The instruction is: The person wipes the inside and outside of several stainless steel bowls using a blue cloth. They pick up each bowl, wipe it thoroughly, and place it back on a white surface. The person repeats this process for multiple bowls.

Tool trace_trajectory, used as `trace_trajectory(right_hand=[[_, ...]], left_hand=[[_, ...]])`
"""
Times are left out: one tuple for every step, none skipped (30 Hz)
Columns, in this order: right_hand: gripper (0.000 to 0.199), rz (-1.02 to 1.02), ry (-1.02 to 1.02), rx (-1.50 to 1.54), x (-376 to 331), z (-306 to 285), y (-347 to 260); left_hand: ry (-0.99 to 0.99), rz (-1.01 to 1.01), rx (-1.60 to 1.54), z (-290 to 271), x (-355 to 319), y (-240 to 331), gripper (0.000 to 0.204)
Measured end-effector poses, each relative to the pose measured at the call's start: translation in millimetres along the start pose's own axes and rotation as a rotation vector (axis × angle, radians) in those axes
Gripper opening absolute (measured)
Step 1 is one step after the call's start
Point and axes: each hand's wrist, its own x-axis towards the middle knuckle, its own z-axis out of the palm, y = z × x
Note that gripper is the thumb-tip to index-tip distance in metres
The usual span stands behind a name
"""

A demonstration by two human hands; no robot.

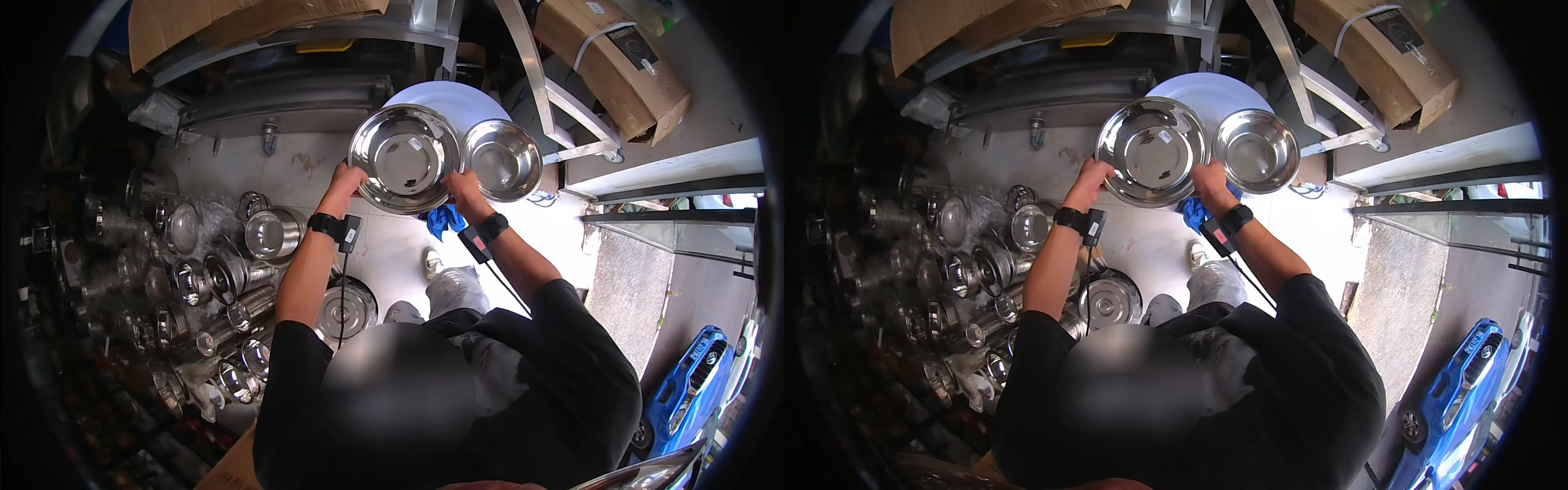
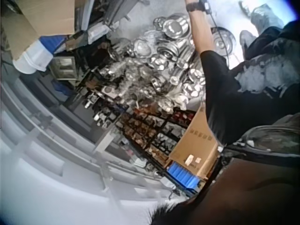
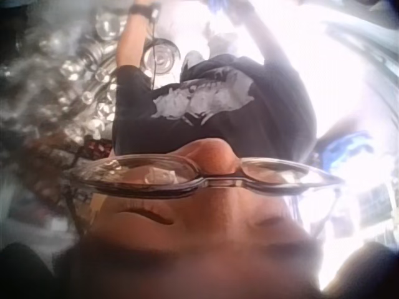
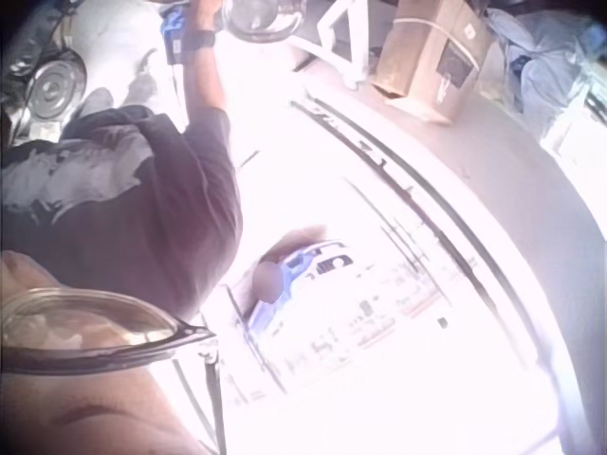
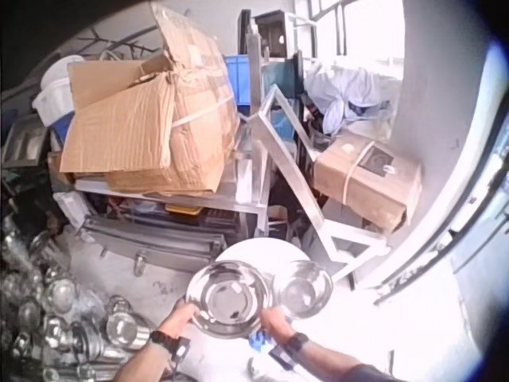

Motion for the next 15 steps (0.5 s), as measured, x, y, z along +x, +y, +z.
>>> trace_trajectory(right_hand=[[0.028, 0.029, 0.013, 0.043, -8.2, 5.5, 13.2], [0.027, 0.058, 0.028, 0.087, -15.7, 11.0, 24.7], [0.028, 0.044, 0.024, 0.053, 1.9, 4.0, 15.4], [0.029, 0.03, 0.021, 0.02, 18.9, -2.9, 6.2], [0.03, 0.018, 0.018, -0.012, 35.2, -9.5, -2.9], [0.031, 0.032, 0.041, -0.015, 37.0, -5.4, -3.5], [0.033, 0.046, 0.066, -0.022, 29.2, 1.0, -4.9], [0.035, 0.061, 0.09, -0.029, 24.5, 6.5, -4.7], [0.035, 0.064, 0.11, -0.073, 26.9, 6.9, -4.7], [0.035, 0.067, 0.129, -0.117, 29.5, 7.3, -3.7], [0.034, 0.071, 0.147, -0.163, 31.7, 7.2, -2.2], [0.036, 0.023, 0.164, -0.204, 35.2, 7.4, 6.5], [0.037, 0.022, 0.172, -0.223, 46.0, 5.5, 19.6], [0.038, 0.021, 0.18, -0.243, 57.9, 3.6, 31.3], [0.039, 0.017, 0.182, -0.268, 60.6, 4.9, 31.4]], left_hand=[[0.001, -0.02, 0.019, -4.4, -4.9, -4.5, 0.032], [0.002, -0.042, 0.04, -9.0, -10.0, -8.0, 0.031], [0.0, -0.032, 0.034, 2.2, 5.6, 1.6, 0.03], [-0.002, -0.024, 0.03, 12.8, 23.5, 9.2, 0.03], [-0.004, -0.017, 0.027, 22.7, 40.5, 16.7, 0.029], [-0.01, -0.034, 0.041, 21.0, 54.0, 11.9, 0.033], [-0.018, -0.053, 0.053, 16.8, 62.4, 4.1, 0.037], [-0.026, -0.071, 0.064, 12.2, 70.1, -4.1, 0.042], [-0.026, -0.073, 0.059, 14.0, 74.0, -4.9, 0.04], [-0.025, -0.074, 0.052, 15.3, 77.1, -6.4, 0.038], [-0.022, -0.076, 0.045, 16.2, 80.1, -8.1, 0.036], [-0.023, -0.09, 0.033, 17.0, 81.4, -9.5, 0.033], [-0.025, -0.101, 0.023, 19.4, 82.5, -8.2, 0.029], [-0.027, -0.113, 0.013, 21.4, 83.0, -7.3, 0.026], [-0.007, -0.112, 0.012, 22.4, 84.0, -8.8, 0.026]])
